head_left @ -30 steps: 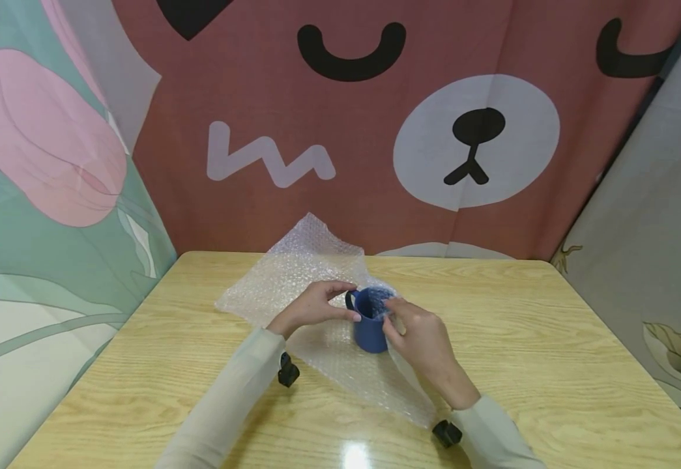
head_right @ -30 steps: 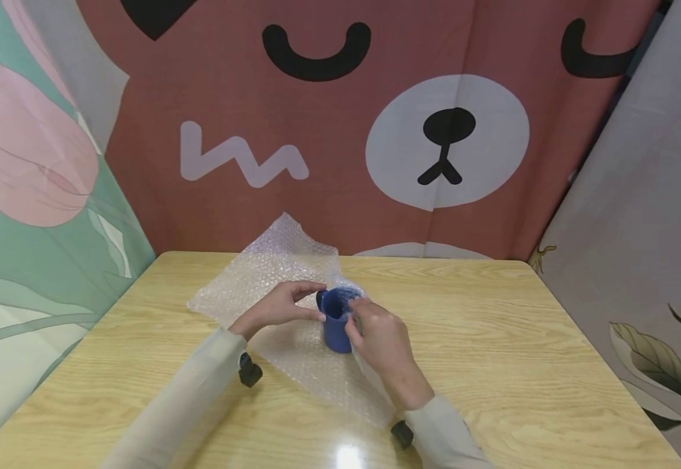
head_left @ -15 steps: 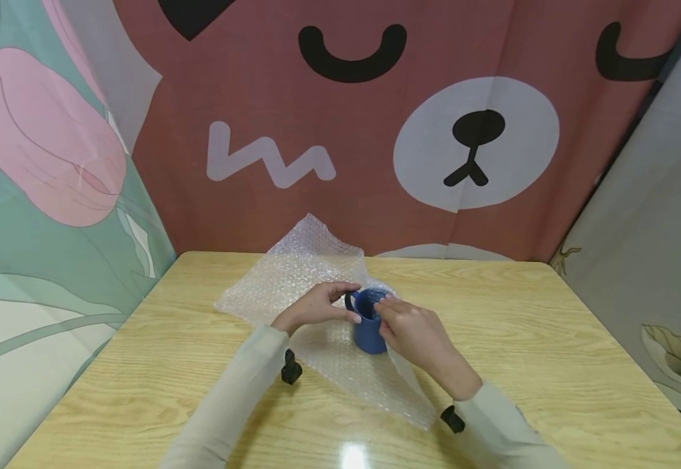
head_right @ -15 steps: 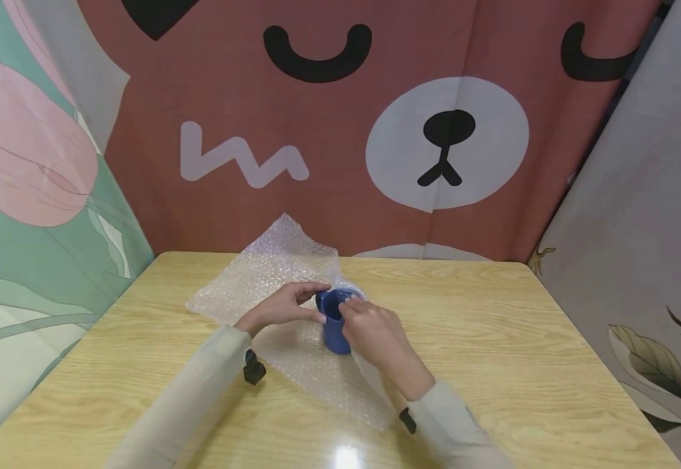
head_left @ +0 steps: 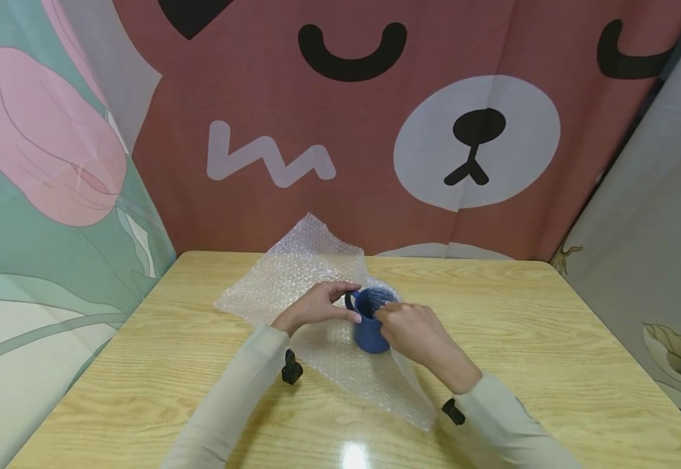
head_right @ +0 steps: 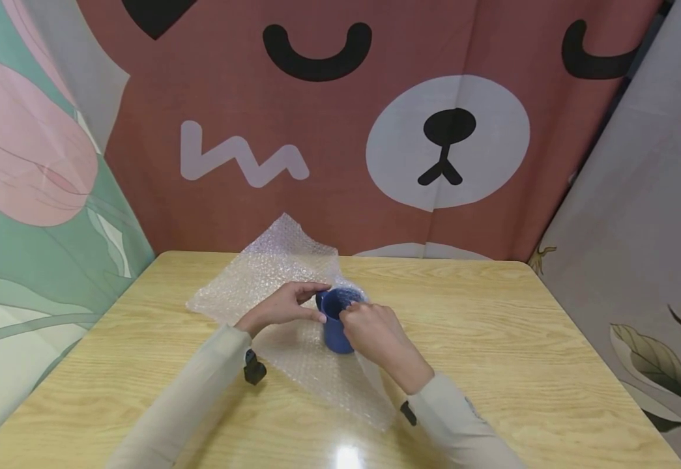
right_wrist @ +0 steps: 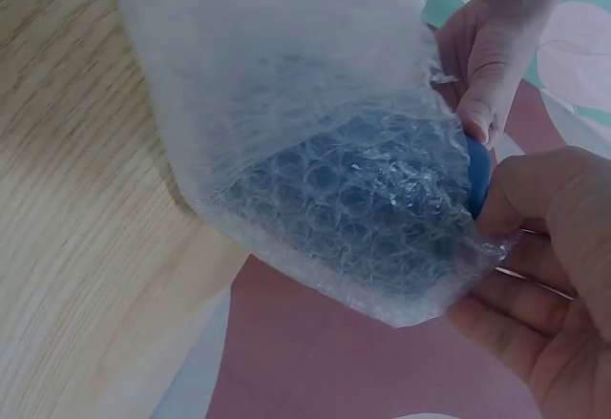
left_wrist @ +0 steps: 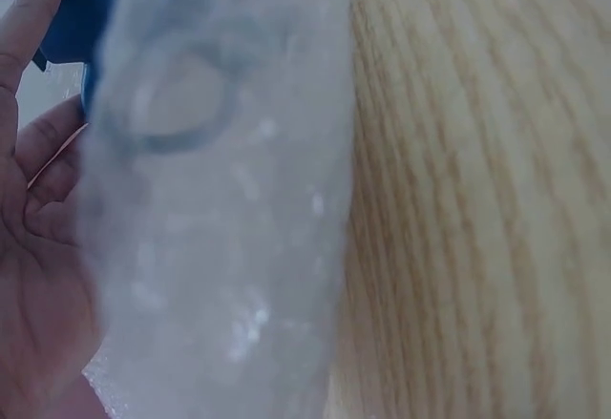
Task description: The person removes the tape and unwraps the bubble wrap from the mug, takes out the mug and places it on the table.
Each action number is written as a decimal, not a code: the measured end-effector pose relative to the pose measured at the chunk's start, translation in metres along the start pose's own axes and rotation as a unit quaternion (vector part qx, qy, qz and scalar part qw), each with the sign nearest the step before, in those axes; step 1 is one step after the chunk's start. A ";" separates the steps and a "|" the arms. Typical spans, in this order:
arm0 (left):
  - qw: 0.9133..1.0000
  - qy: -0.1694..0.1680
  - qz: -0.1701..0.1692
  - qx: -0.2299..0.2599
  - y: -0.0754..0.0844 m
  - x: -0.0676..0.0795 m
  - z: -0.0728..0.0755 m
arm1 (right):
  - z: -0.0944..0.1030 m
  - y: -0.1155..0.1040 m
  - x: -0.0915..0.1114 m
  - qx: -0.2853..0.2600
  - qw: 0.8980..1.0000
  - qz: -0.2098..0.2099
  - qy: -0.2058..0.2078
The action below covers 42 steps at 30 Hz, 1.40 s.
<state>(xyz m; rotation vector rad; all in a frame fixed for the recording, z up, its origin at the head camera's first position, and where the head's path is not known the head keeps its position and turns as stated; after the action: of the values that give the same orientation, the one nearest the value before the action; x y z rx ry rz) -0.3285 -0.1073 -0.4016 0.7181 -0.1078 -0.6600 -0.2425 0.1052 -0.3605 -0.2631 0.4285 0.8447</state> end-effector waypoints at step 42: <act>0.999 0.021 0.038 -0.005 0.010 0.006 -0.003 | 0.001 0.023 0.024 -0.083 0.988 0.097 0.087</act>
<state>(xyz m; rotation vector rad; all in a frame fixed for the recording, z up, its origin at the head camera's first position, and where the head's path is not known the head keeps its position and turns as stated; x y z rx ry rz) -0.3178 -0.1040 -0.3983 0.7141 -0.0921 -0.5728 -0.2456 0.1359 -0.3720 -0.4572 0.5548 1.0555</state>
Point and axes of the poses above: each hand's wrist, its own x-axis away from the middle knuckle, its own z-axis out of the back of the hand, y = z × x, the point moved 1 cm from there along -x, towards the middle knuckle, and after that the axes turned 15 degrees about -x, right-handed, at the moved point
